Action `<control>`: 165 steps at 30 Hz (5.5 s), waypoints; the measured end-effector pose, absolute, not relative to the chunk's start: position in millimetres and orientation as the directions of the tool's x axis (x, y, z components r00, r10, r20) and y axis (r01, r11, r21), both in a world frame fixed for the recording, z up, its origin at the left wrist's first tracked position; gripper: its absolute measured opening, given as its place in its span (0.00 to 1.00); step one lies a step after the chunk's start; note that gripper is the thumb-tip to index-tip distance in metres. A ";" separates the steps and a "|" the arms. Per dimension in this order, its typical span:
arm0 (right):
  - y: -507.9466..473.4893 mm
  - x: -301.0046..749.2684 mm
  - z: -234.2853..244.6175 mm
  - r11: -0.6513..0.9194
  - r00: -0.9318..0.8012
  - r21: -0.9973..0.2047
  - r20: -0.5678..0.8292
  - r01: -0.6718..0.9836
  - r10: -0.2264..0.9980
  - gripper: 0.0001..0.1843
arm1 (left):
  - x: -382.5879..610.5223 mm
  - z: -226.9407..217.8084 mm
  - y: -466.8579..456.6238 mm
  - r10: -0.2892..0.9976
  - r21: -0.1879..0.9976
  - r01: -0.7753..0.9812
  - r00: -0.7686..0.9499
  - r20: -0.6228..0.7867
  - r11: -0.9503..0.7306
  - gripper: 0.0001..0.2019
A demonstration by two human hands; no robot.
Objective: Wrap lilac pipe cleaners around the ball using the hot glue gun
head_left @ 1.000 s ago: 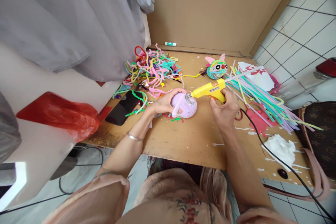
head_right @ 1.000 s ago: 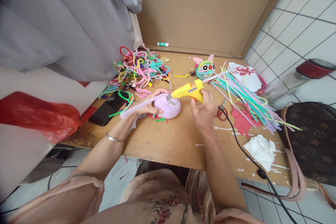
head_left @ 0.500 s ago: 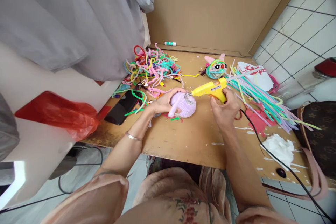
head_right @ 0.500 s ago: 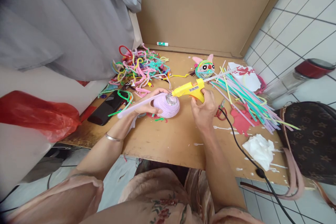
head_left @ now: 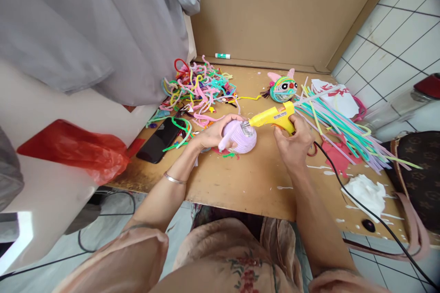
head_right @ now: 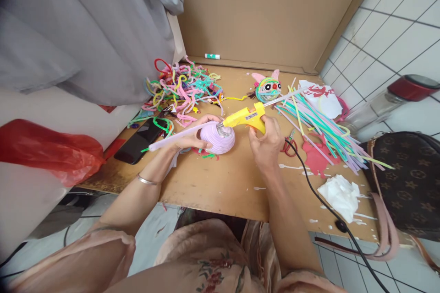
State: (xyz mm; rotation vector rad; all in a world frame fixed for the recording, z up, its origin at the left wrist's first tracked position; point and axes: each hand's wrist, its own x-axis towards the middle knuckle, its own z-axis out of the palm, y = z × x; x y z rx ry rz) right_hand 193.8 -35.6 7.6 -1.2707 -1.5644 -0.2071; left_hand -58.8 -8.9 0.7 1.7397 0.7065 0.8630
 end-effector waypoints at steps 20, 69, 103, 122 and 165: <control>-34.8 192.3 7.3 0.420 0.131 -0.456 0.785 0.785 0.606 0.10 | -58.8 2.9 -9.5 0.792 0.948 0.097 0.580 0.193 -0.302 0.38; 4.5 253.7 -41.9 -0.257 0.549 -0.556 0.458 0.790 0.699 0.22 | -59.1 3.4 -10.6 0.798 0.942 0.118 0.570 0.194 -0.313 0.37; -49.1 163.5 32.4 0.584 -0.048 -0.759 0.598 0.288 0.800 0.07 | -58.2 2.3 -9.1 0.779 0.934 0.136 0.597 0.190 -0.331 0.36; -47.2 150.5 14.9 0.203 -0.023 -0.974 0.201 0.103 0.979 0.10 | -61.9 0.6 -9.4 0.771 0.920 0.148 0.603 0.207 -0.362 0.37; -53.8 148.4 18.5 0.241 -0.076 -0.949 0.230 0.202 0.970 0.08 | -62.3 -1.7 -11.0 0.779 0.930 0.119 0.589 0.216 -0.348 0.34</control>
